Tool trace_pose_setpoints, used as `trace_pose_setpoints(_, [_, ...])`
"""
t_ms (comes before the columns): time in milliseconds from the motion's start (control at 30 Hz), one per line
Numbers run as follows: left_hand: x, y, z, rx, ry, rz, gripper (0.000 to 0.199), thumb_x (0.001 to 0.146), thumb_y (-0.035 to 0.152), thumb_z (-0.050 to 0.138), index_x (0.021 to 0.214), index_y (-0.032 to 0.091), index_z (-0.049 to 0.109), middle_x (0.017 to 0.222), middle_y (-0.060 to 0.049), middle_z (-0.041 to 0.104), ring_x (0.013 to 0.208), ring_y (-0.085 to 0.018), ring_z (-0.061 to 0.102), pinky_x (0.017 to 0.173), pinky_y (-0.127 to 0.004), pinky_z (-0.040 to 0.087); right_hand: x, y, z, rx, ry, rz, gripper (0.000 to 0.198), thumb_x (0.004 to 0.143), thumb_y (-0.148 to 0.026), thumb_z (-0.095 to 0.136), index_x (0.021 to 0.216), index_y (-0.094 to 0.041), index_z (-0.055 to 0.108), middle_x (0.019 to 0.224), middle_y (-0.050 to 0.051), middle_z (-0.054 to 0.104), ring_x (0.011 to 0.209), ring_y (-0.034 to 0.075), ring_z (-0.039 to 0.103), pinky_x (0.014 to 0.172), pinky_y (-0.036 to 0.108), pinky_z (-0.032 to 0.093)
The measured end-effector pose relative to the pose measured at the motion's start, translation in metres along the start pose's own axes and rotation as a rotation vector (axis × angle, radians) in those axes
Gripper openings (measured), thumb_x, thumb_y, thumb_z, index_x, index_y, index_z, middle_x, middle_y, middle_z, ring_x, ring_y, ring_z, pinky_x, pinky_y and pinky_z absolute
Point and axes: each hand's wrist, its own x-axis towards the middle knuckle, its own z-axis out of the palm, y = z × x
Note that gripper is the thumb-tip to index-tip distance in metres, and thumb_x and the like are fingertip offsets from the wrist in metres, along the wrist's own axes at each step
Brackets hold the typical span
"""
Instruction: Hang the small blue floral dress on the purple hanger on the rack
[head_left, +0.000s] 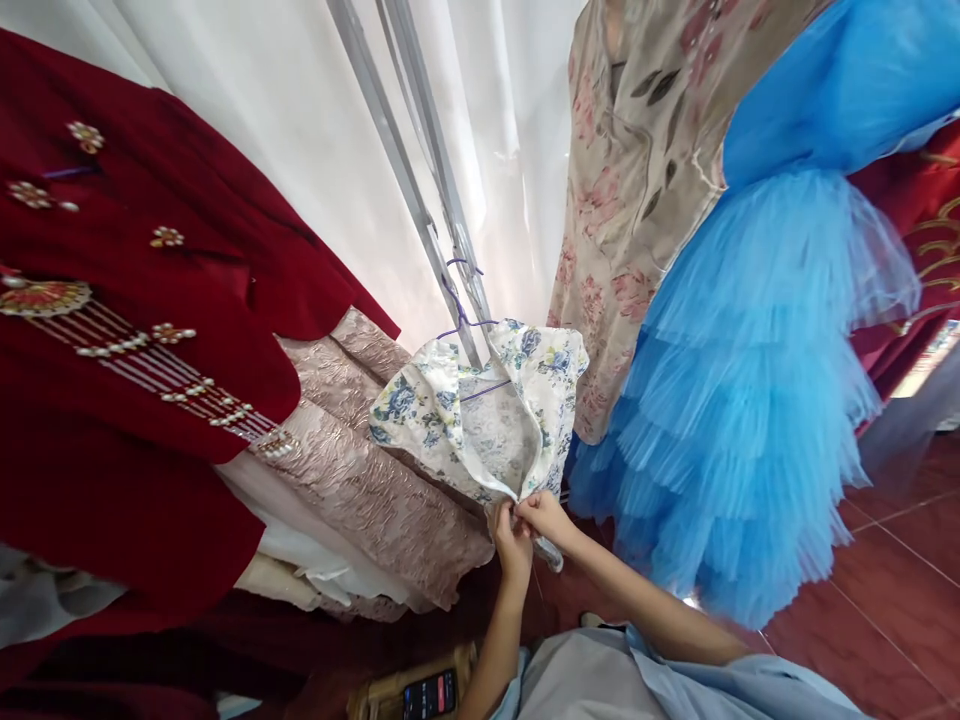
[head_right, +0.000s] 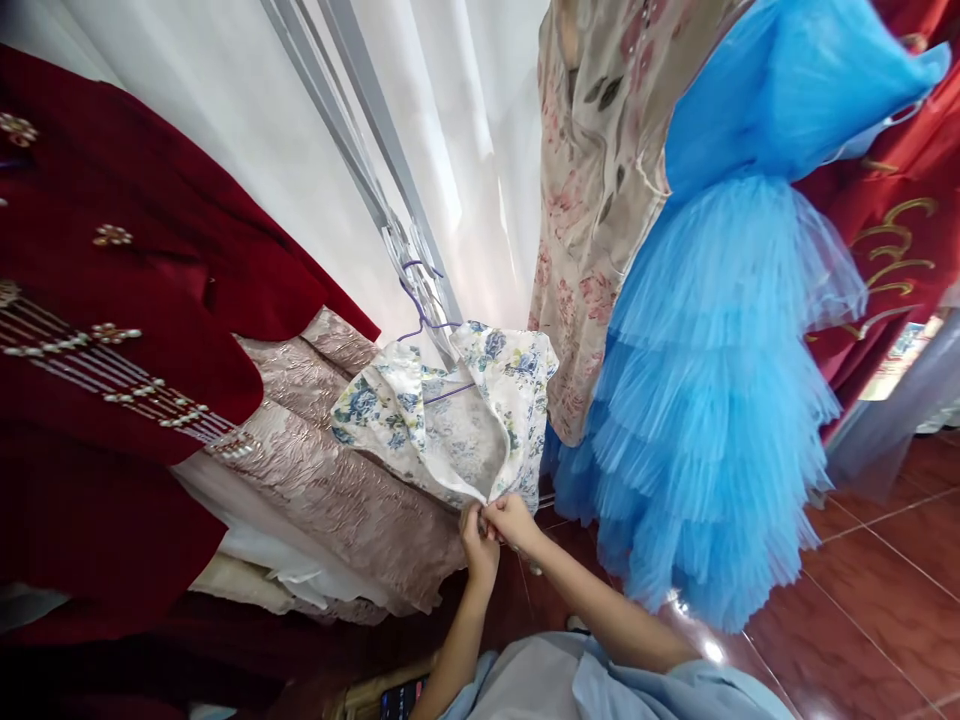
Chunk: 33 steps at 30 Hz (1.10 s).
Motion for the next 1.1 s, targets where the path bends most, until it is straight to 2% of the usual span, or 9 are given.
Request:
trace_pose_setpoints(133, [0.002,0.004,-0.003,0.06,-0.054,0.018,0.016,0.086,0.029,0.057,0.073,0.02,0.061,0.077,-0.008,0.064,0.08,-0.025,0.06,0.081,-0.04,0.047,0.018,-0.074,-0.007,0.063,0.077,-0.068,0.024,0.075,-0.022,0.058,0.052,-0.015,0.062,0.038,-0.001,0.053,0.032,0.006,0.035,0.038,0.02,0.025])
trace_pose_setpoints(333, [-0.02,0.006,-0.006,0.117,-0.13,0.052,0.03,0.092,0.037,0.057,0.067,0.02,0.054,0.068,-0.003,0.059,0.072,-0.021,0.058,0.077,-0.036,0.045,0.046,-0.24,-0.006,0.215,0.065,-0.457,0.019,0.076,-0.027,0.065,0.063,-0.014,0.068,0.047,-0.001,0.059,0.038,0.006,0.039,0.039,0.018,0.03])
trace_pose_setpoints(433, [-0.023,0.009,-0.006,0.113,-0.18,0.032,0.031,0.091,0.038,0.059,0.066,0.02,0.054,0.068,-0.003,0.059,0.072,-0.021,0.058,0.078,-0.037,0.046,0.043,-0.292,0.002,0.245,0.055,-0.536,0.018,0.078,-0.022,0.061,0.063,-0.013,0.067,0.046,-0.002,0.057,0.036,0.005,0.036,0.037,0.018,0.027])
trace_pose_setpoints(533, [-0.013,0.015,-0.01,0.057,-0.232,0.012,0.028,0.092,0.039,0.06,0.072,0.019,0.06,0.077,-0.006,0.064,0.079,-0.022,0.061,0.078,-0.037,0.049,0.033,-0.299,0.007,0.167,0.009,-0.579,0.019,0.08,-0.023,0.06,0.066,-0.012,0.068,0.045,-0.002,0.057,0.036,0.006,0.039,0.037,0.018,0.029])
trace_pose_setpoints(633, [0.028,0.042,-0.027,-0.016,-0.11,0.109,0.022,0.095,0.039,0.058,0.097,0.018,0.067,0.099,-0.011,0.067,0.096,-0.024,0.064,0.087,-0.04,0.052,0.021,-0.281,0.004,0.068,-0.008,-0.635,0.019,0.082,-0.025,0.06,0.07,-0.013,0.068,0.046,-0.002,0.059,0.036,0.008,0.043,0.038,0.019,0.032])
trace_pose_setpoints(800, [0.166,0.157,-0.079,-0.055,0.195,0.487,0.028,0.101,0.034,0.048,0.121,0.019,0.061,0.117,-0.014,0.063,0.113,-0.024,0.059,0.1,-0.041,0.048,0.01,-0.26,-0.004,-0.031,0.047,-0.722,0.02,0.086,-0.028,0.058,0.073,-0.014,0.064,0.046,-0.003,0.057,0.039,0.009,0.045,0.043,0.02,0.033])
trace_pose_setpoints(933, [0.264,0.244,-0.105,0.152,-0.308,0.665,0.023,0.099,0.032,0.05,0.104,0.019,0.068,0.108,-0.009,0.069,0.102,-0.022,0.062,0.094,-0.037,0.049,0.011,-0.259,-0.003,-0.086,0.079,-0.783,0.027,0.089,-0.037,0.058,0.072,-0.016,0.06,0.048,-0.003,0.057,0.045,0.009,0.049,0.049,0.02,0.037])
trace_pose_setpoints(1000, [0.287,0.263,-0.105,0.256,-0.528,0.649,0.024,0.097,0.029,0.05,0.086,0.018,0.067,0.091,-0.005,0.069,0.089,-0.021,0.062,0.084,-0.034,0.049,0.013,-0.26,-0.003,-0.119,0.097,-0.797,0.03,0.09,-0.038,0.056,0.071,-0.016,0.06,0.049,-0.003,0.057,0.046,0.01,0.05,0.05,0.021,0.037])
trace_pose_setpoints(1100, [0.298,0.263,-0.096,0.349,-0.598,0.7,0.026,0.094,0.025,0.049,0.072,0.018,0.062,0.078,-0.004,0.066,0.083,-0.021,0.06,0.079,-0.032,0.047,0.021,-0.258,-0.004,-0.158,0.125,-0.794,0.029,0.088,-0.036,0.054,0.068,-0.015,0.059,0.049,-0.002,0.057,0.047,0.01,0.049,0.05,0.021,0.035])
